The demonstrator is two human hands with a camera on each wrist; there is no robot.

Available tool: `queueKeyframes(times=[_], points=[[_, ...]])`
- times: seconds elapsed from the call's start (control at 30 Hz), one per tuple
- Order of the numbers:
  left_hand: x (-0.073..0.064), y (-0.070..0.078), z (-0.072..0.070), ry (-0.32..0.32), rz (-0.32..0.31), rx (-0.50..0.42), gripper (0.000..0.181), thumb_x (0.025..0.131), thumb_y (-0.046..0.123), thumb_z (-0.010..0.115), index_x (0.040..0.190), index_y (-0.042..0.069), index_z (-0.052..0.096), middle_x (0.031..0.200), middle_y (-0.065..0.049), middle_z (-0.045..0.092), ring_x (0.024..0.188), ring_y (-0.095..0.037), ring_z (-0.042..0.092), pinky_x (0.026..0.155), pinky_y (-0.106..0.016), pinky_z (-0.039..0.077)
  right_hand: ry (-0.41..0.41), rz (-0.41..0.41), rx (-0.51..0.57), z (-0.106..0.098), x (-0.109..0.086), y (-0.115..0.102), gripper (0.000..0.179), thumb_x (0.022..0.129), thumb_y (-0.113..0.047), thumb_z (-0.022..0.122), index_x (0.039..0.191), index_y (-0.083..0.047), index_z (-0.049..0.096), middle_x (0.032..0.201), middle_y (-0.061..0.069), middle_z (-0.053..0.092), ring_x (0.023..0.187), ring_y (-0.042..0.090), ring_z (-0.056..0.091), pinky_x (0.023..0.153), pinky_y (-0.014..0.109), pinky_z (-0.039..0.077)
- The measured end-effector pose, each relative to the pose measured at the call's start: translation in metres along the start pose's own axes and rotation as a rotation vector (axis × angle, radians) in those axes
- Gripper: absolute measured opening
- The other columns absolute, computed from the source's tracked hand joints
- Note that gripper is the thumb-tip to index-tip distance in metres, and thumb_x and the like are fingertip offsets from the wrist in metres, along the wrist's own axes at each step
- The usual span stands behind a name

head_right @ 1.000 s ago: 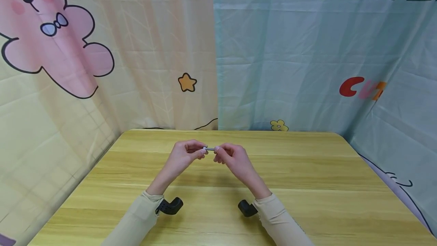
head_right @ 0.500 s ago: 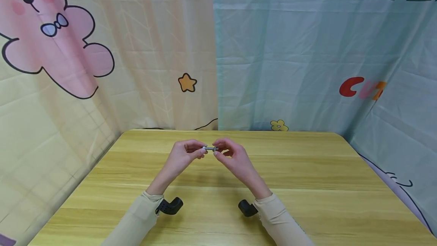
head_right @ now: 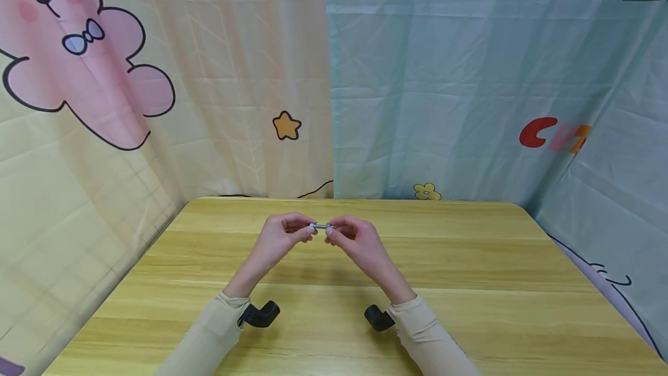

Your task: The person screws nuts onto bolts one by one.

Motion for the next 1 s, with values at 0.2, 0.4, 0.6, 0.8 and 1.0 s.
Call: queueKeyframes(times=[0.2,0.4,0.6,0.8,1.0], points=[[0.000,0.003,0.001,-0.004,0.013,-0.012,0.010,0.090,0.007,0.073,0.099,0.004,0.074,0.088,-0.006,0.072,0.076,-0.023,0.067,0.069,-0.033,0.055,0.015,0.035,-0.058,0.000,0.000,-0.001,0.018,0.100,-0.017,0.059,0.098,-0.002,0.070,0.087,0.017,0.070,0.083,0.035,0.064,0.081,0.051,0.054],[0.001,0.001,0.002,0.001,0.006,-0.014,0.012,0.089,0.005,0.072,0.101,0.001,0.074,0.089,-0.012,0.073,0.074,-0.016,0.066,0.070,-0.032,0.056,0.071,-0.033,-0.085,-0.004,0.000,-0.005,0.019,0.098,-0.012,0.063,0.113,-0.002,0.066,0.102,0.013,0.067,0.092,0.024,0.060,0.080,0.042,0.053],[0.001,0.003,0.002,0.003,-0.011,-0.005,0.011,0.090,0.001,0.070,0.100,-0.001,0.073,0.089,-0.016,0.072,0.074,-0.019,0.067,0.071,-0.034,0.056,0.076,-0.145,-0.091,-0.005,0.000,-0.012,0.024,0.091,-0.001,0.068,0.115,-0.002,0.062,0.104,0.014,0.065,0.094,0.028,0.060,0.081,0.043,0.053],[-0.011,0.035,0.000,-0.018,0.001,-0.009,0.011,0.091,-0.002,0.068,0.100,-0.006,0.071,0.092,-0.020,0.071,0.077,-0.025,0.068,0.072,-0.033,0.056,0.058,-0.168,-0.096,-0.003,0.007,0.012,0.018,0.091,-0.001,0.069,0.108,-0.003,0.065,0.102,0.010,0.065,0.092,0.025,0.061,0.080,0.041,0.054],[-0.005,0.020,0.001,-0.017,-0.011,-0.017,0.012,0.090,-0.001,0.068,0.101,-0.005,0.071,0.093,-0.022,0.071,0.083,-0.040,0.067,0.072,-0.033,0.056,0.057,-0.107,-0.052,-0.004,0.010,0.031,0.016,0.093,-0.018,0.071,0.106,-0.010,0.068,0.098,0.004,0.067,0.089,0.020,0.063,0.080,0.034,0.054]])
Point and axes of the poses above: each hand's wrist, its own x-axis towards the middle knuckle, its own z-axis out of the palm, y = z × x, the point moved 7 cm from there along x, towards the middle knuckle
